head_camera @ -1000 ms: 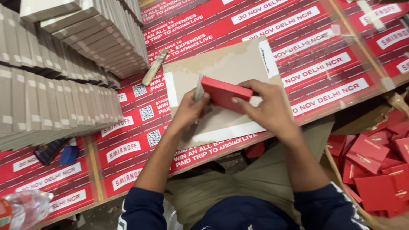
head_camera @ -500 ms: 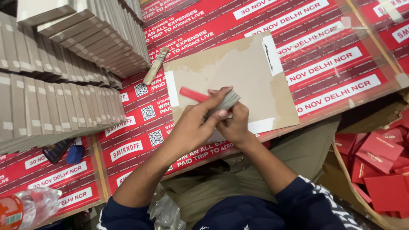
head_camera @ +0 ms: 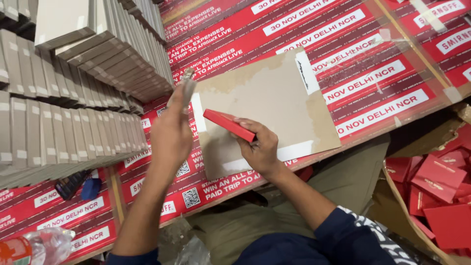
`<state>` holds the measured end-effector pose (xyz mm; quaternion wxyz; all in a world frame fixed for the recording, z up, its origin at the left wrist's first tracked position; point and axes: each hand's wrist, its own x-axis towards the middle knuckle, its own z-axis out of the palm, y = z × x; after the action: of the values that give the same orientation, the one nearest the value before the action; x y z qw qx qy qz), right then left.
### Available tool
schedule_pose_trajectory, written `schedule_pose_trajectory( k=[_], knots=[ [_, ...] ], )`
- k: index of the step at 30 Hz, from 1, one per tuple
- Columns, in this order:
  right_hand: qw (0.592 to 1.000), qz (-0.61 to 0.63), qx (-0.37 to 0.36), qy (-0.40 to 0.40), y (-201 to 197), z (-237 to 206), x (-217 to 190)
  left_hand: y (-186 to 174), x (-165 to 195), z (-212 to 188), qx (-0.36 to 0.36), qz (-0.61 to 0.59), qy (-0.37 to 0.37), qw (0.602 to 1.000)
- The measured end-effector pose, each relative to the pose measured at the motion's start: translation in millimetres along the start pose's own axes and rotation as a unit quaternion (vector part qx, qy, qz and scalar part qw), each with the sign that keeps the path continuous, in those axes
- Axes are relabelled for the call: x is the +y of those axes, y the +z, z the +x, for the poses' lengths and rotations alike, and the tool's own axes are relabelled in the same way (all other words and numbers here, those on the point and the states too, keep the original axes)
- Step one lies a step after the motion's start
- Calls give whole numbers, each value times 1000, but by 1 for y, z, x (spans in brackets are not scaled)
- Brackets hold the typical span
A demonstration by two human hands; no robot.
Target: The person sits on the floor and repeatedly wipes the surfaces of small red boxes using a grey cloth. They handle the boxes one at a time, turning them over to clean multiple sides before placing them aside.
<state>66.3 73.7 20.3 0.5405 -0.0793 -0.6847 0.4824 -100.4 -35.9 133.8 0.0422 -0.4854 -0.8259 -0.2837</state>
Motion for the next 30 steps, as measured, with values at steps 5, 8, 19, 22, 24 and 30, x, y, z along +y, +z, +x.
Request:
schedule_pose_trajectory(
  k=[5,8,19,22,24,30],
  knots=[
    [991,-93,-18,92,9,0,-1,16,55,-32,-98,126,58,985],
    [998,-57,8,34,13,1,-2,6,89,-55,-133,-14,169,976],
    [999,1,-23,41,12,-12,1,5,3,3,-44,10,-122,992],
    [998,27,-21,54,17,-13,12,6,8,1,23,59,-125,990],
    [996,32,8,81,12,-11,18,11,25,-8,-7,61,-72,996],
    [969,-143,144,141,-94,8,5,17,38,-34,-6,-149,30,988]
  ],
)
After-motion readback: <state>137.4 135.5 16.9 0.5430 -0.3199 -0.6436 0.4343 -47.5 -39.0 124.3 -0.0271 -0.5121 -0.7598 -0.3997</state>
